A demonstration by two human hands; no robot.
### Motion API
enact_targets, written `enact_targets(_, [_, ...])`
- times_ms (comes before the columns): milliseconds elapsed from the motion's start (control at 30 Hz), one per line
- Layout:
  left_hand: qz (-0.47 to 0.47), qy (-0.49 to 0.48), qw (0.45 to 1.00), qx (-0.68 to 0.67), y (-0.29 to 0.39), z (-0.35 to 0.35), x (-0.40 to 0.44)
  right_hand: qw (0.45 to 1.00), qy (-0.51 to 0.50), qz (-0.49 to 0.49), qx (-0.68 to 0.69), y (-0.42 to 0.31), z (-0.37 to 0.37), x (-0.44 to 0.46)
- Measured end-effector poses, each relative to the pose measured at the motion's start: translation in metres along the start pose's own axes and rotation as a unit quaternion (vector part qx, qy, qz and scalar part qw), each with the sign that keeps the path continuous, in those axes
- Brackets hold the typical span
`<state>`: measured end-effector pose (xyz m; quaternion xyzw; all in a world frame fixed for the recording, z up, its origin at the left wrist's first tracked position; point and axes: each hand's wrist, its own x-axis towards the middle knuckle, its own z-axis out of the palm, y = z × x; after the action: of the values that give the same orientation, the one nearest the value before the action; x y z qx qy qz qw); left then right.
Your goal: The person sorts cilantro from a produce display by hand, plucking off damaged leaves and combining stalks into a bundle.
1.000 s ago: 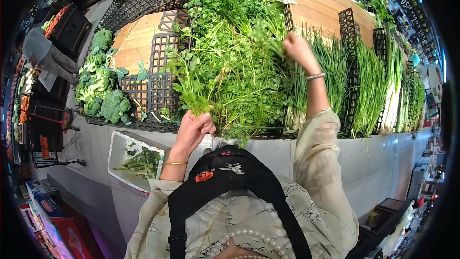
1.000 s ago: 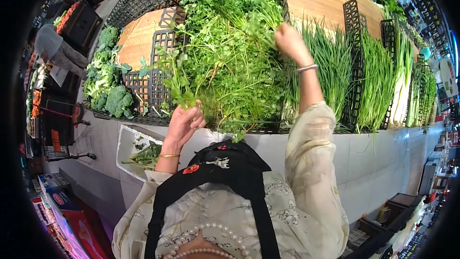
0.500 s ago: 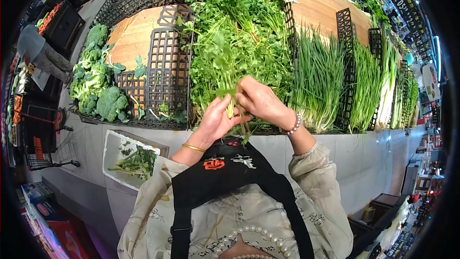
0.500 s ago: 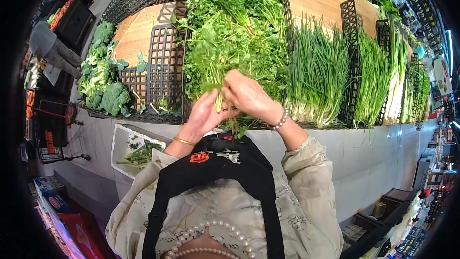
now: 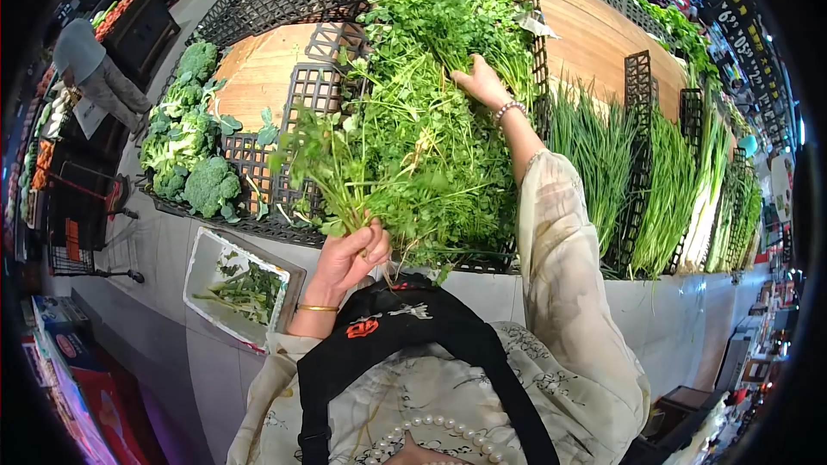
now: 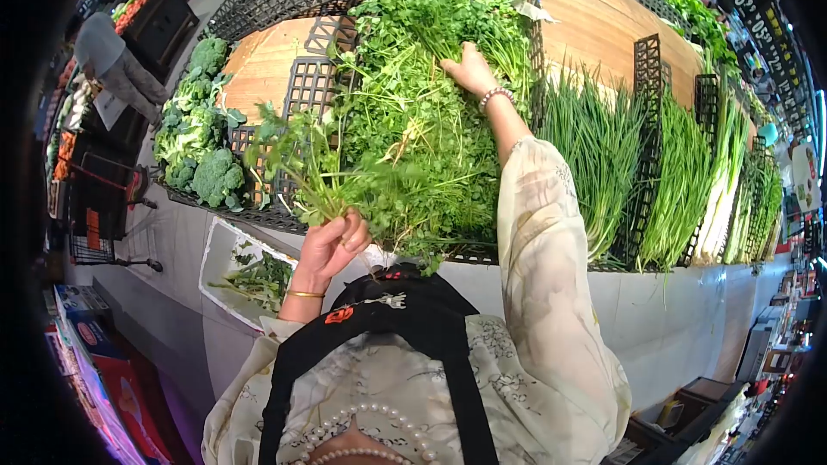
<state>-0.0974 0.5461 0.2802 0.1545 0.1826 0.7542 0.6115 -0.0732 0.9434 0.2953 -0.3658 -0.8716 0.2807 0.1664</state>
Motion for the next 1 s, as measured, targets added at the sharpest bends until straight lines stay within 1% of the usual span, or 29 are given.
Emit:
enact_targets(67, [0.008, 0.017, 0.999, 0.043, 0.001, 0.0, -0.006, 0.998, -0.022, 0.03, 0.056, 0.0, -0.013, 0.009])
enact_targets(100, [0.028, 0.019, 0.999, 0.041, 0.002, 0.001, -0.008, 0.982, -0.041, 0.1, 0.156, 0.001, -0.025, 0.012])
enact_targets(133, [0.044, 0.038, 0.998, 0.024, 0.0, 0.001, -0.007, 0.946, -0.038, 0.105, 0.305, 0.004, -0.036, 0.013])
enact_targets(167, [0.06, 0.057, 0.997, 0.007, -0.003, 0.001, -0.005, 0.904, -0.007, 0.103, 0.416, 0.007, -0.045, 0.012])
enact_targets(200, [0.074, 0.074, 0.994, -0.009, -0.005, 0.001, -0.002, 0.847, 0.026, 0.099, 0.521, -0.003, -0.061, 0.002])
enact_targets(233, [0.073, 0.067, 0.993, -0.064, -0.008, 0.0, 0.003, 0.829, 0.042, 0.069, 0.554, -0.004, -0.07, -0.004])
enact_targets(267, [0.068, 0.088, 0.992, -0.055, -0.01, 0.001, 0.008, 0.808, 0.059, 0.039, 0.585, -0.002, -0.077, -0.008])
enact_targets(300, [0.062, 0.109, 0.991, -0.046, -0.012, 0.004, 0.015, 0.826, 0.027, 0.038, 0.562, 0.005, -0.082, -0.011])
enact_targets(333, [0.055, 0.129, 0.989, -0.037, -0.013, 0.007, 0.023, 0.869, 0.011, 0.061, 0.491, -0.004, -0.09, -0.026])
enact_targets(367, [0.051, 0.09, 0.993, -0.052, -0.016, 0.007, 0.032, 0.874, 0.004, 0.054, 0.483, -0.009, -0.094, -0.039])
enact_targets(433, [0.046, 0.1, 0.993, -0.039, -0.021, 0.01, 0.048, 0.876, -0.022, 0.031, 0.481, -0.009, -0.096, -0.058])
enact_targets(467, [0.042, 0.109, 0.993, -0.033, -0.025, 0.012, 0.053, 0.909, 0.017, 0.024, 0.415, -0.001, -0.089, -0.063])
enact_targets(533, [0.036, 0.12, 0.991, -0.035, -0.03, 0.014, 0.06, 0.863, -0.016, 0.082, 0.499, 0.0, -0.087, -0.082])
enact_targets(567, [0.034, 0.115, 0.992, -0.035, -0.031, 0.014, 0.065, 0.802, -0.015, 0.072, 0.593, -0.001, -0.088, -0.092])
enact_targets(600, [0.032, 0.111, 0.993, -0.037, -0.032, 0.016, 0.069, 0.779, -0.022, 0.045, 0.624, -0.009, -0.092, -0.102])
enact_targets(633, [0.027, 0.131, 0.991, -0.011, -0.033, 0.018, 0.071, 0.821, -0.007, 0.068, 0.566, -0.006, -0.089, -0.105])
enact_targets(667, [0.024, 0.137, 0.99, -0.024, -0.034, 0.021, 0.075, 0.858, 0.007, 0.092, 0.506, -0.001, -0.087, -0.109])
enact_targets(700, [0.023, 0.137, 0.99, -0.026, -0.037, 0.024, 0.076, 0.851, -0.018, 0.117, 0.512, -0.001, -0.088, -0.115])
enact_targets(733, [0.026, 0.134, 0.99, -0.027, -0.037, 0.027, 0.08, 0.8, -0.035, 0.105, 0.59, -0.003, -0.088, -0.12])
enact_targets(800, [0.022, 0.125, 0.992, -0.028, -0.037, 0.028, 0.083, 0.743, -0.059, 0.089, 0.661, -0.016, -0.09, -0.143])
enact_targets(867, [0.012, 0.123, 0.992, -0.024, -0.039, 0.027, 0.082, 0.747, -0.073, 0.083, 0.656, -0.021, -0.081, -0.166])
enact_targets(933, [-0.001, 0.124, 0.992, -0.015, -0.044, 0.026, 0.081, 0.775, -0.064, 0.089, 0.623, -0.026, -0.072, -0.189])
enact_targets(967, [-0.013, 0.103, 0.995, 0.007, -0.047, 0.021, 0.08, 0.785, -0.048, 0.112, 0.607, -0.027, -0.065, -0.2])
enact_targets(1000, [-0.024, 0.125, 0.992, 0.017, -0.049, 0.028, 0.077, 0.794, -0.06, 0.094, 0.598, -0.028, -0.059, -0.209])
